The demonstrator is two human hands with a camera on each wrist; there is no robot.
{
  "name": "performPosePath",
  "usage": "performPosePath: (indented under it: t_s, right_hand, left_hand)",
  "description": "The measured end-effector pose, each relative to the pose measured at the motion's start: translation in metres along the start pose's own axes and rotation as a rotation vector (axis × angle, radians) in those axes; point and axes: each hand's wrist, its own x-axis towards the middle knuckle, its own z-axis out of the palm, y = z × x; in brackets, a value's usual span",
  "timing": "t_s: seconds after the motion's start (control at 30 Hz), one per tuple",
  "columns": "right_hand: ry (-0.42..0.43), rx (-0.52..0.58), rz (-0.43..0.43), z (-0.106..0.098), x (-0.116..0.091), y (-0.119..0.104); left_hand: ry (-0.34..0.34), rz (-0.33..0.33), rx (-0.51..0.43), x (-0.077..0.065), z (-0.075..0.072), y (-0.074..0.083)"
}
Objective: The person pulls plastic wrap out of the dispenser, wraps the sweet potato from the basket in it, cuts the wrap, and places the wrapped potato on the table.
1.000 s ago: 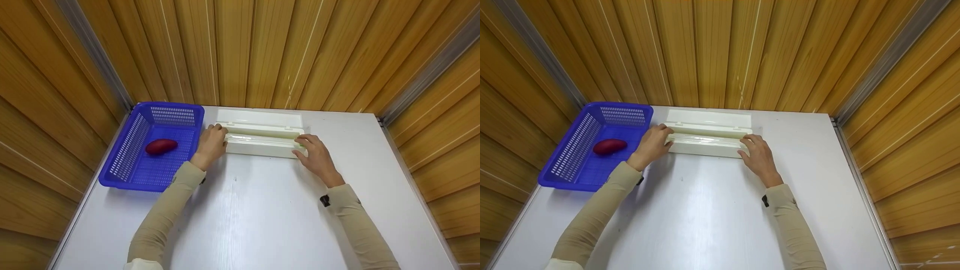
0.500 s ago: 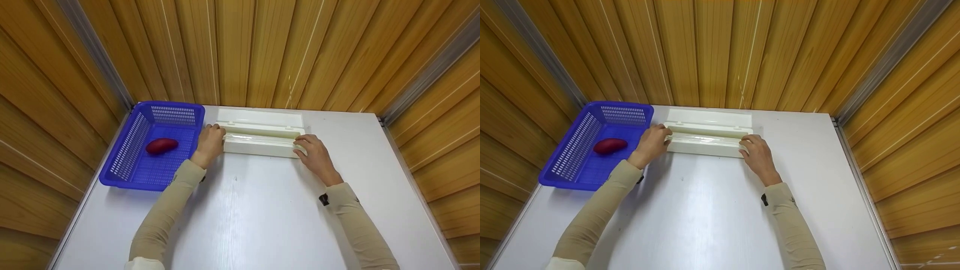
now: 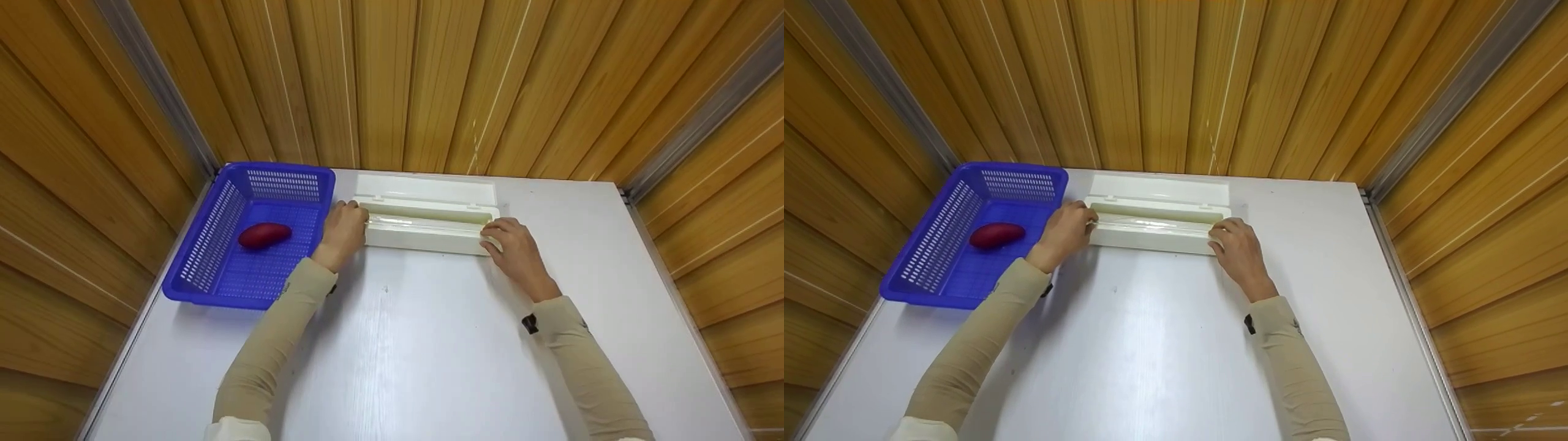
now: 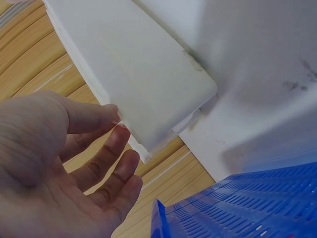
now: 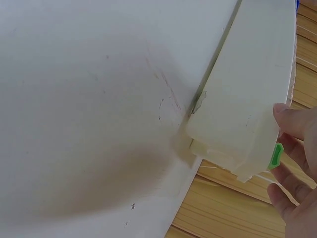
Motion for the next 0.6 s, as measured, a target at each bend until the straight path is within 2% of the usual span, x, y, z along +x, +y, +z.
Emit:
performPosePath:
  t_s: [0.6]
  right_hand:
    - [0.03, 0.017, -0.033, -0.0007, 0.0029, 0.0021]
  left_hand:
    - [0.015, -0.005, -0.039, 0.0054, 0.0013, -0.004]
